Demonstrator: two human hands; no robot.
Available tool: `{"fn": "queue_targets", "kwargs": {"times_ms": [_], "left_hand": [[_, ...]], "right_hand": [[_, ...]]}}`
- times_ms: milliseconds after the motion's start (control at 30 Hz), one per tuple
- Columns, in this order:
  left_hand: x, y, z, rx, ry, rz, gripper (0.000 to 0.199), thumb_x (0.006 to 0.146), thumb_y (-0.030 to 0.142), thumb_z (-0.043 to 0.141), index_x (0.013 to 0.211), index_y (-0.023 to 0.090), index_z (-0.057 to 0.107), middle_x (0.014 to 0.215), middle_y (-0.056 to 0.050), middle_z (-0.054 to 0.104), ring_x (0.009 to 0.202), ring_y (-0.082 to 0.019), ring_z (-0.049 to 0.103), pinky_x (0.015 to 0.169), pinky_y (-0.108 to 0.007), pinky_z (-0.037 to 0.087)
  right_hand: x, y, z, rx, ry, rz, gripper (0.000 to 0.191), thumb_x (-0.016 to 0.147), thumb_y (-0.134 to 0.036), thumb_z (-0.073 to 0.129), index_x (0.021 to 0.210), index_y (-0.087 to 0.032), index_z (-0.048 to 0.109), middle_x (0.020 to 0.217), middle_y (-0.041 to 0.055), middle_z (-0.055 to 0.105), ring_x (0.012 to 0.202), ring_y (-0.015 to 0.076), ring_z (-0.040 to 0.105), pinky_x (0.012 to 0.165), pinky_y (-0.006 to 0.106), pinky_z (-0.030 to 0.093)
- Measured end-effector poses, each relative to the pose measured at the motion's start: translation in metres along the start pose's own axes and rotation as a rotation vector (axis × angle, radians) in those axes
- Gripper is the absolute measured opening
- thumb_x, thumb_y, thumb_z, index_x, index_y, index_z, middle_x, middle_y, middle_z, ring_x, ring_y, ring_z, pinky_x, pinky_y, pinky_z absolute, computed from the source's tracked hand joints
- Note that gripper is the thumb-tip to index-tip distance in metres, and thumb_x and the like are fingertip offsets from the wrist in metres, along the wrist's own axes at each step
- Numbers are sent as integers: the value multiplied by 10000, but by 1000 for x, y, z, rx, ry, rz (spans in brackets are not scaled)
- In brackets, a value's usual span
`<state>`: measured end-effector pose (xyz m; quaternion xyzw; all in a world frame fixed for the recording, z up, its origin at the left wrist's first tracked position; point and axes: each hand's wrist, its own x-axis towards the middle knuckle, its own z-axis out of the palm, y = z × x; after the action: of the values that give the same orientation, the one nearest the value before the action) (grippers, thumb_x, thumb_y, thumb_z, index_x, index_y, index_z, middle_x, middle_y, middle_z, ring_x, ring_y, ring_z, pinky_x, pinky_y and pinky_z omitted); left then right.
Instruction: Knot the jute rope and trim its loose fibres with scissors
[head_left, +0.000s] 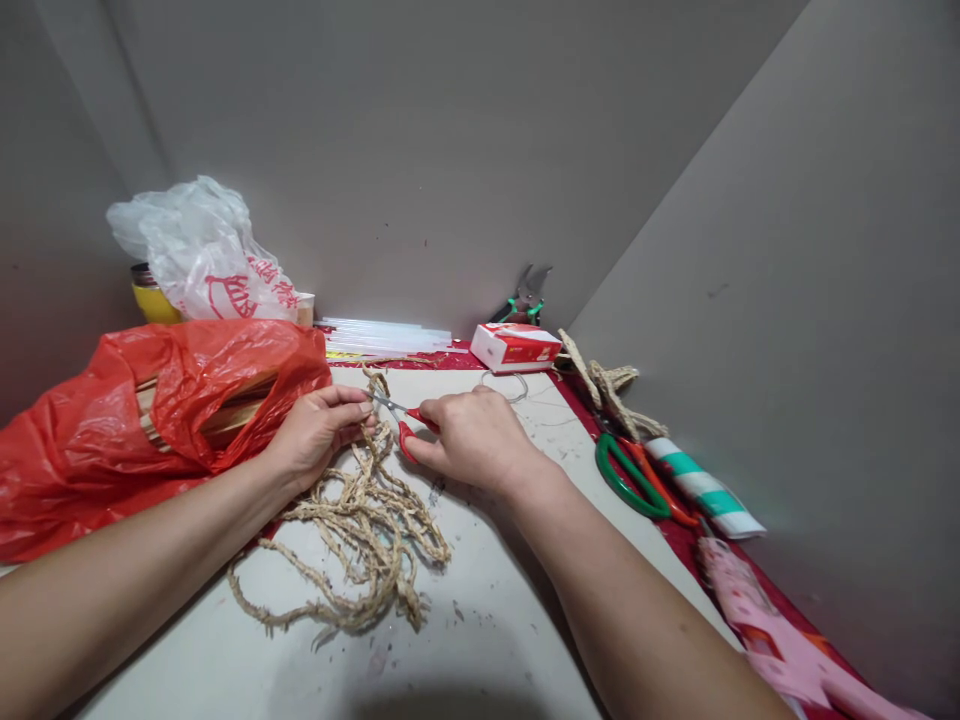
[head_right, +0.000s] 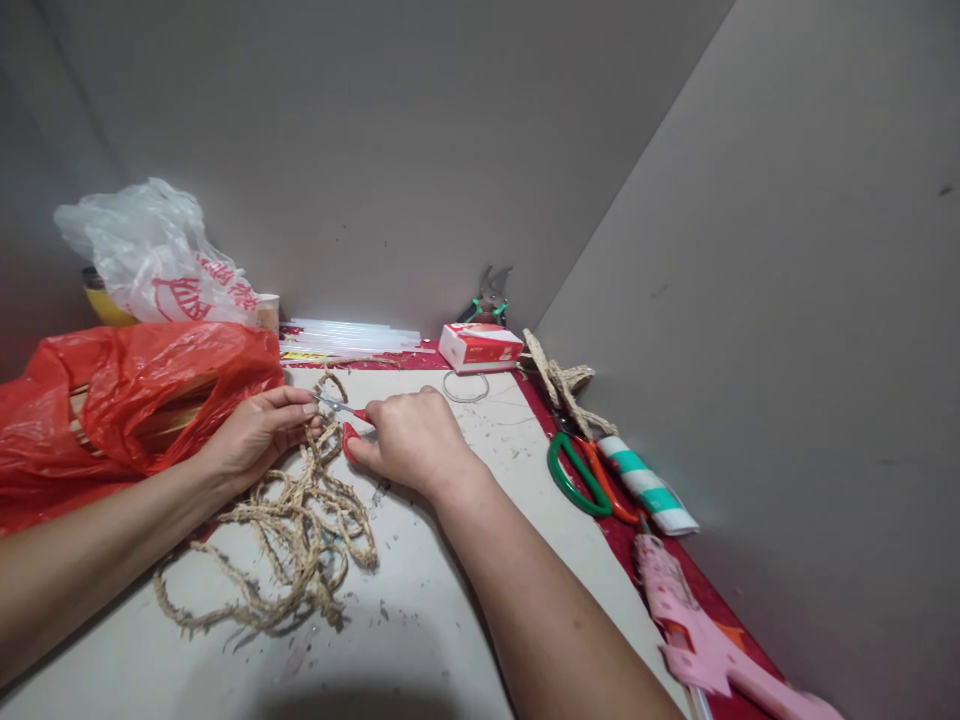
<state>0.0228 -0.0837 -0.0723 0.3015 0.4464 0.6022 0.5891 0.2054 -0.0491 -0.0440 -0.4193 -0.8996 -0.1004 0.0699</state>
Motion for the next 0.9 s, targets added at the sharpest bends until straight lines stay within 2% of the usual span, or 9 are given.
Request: {"fn": "queue_targets", "kwargs": {"times_ms": [500, 900], "left_hand": [[3, -2, -2, -17, 26, -45, 103, 664, -2, 649, 734, 73, 643, 616, -47, 645, 532, -95, 609, 568, -196, 522], [4, 1, -2, -36, 64, -82, 107, 678, -14, 639, 737, 74, 650, 627, -48, 641, 554, -99, 618, 587, -202, 531]], "right_hand": [[0, 1, -2, 15, -96, -15, 308, 785, -439, 532, 733, -204, 724, 669, 82, 692, 601, 186, 581, 551, 292, 276], [1, 2, -1, 18, -82, -39, 320, 837, -415, 496, 732, -208, 716, 683, 67, 697, 590, 171, 574, 541, 293, 248]]}}
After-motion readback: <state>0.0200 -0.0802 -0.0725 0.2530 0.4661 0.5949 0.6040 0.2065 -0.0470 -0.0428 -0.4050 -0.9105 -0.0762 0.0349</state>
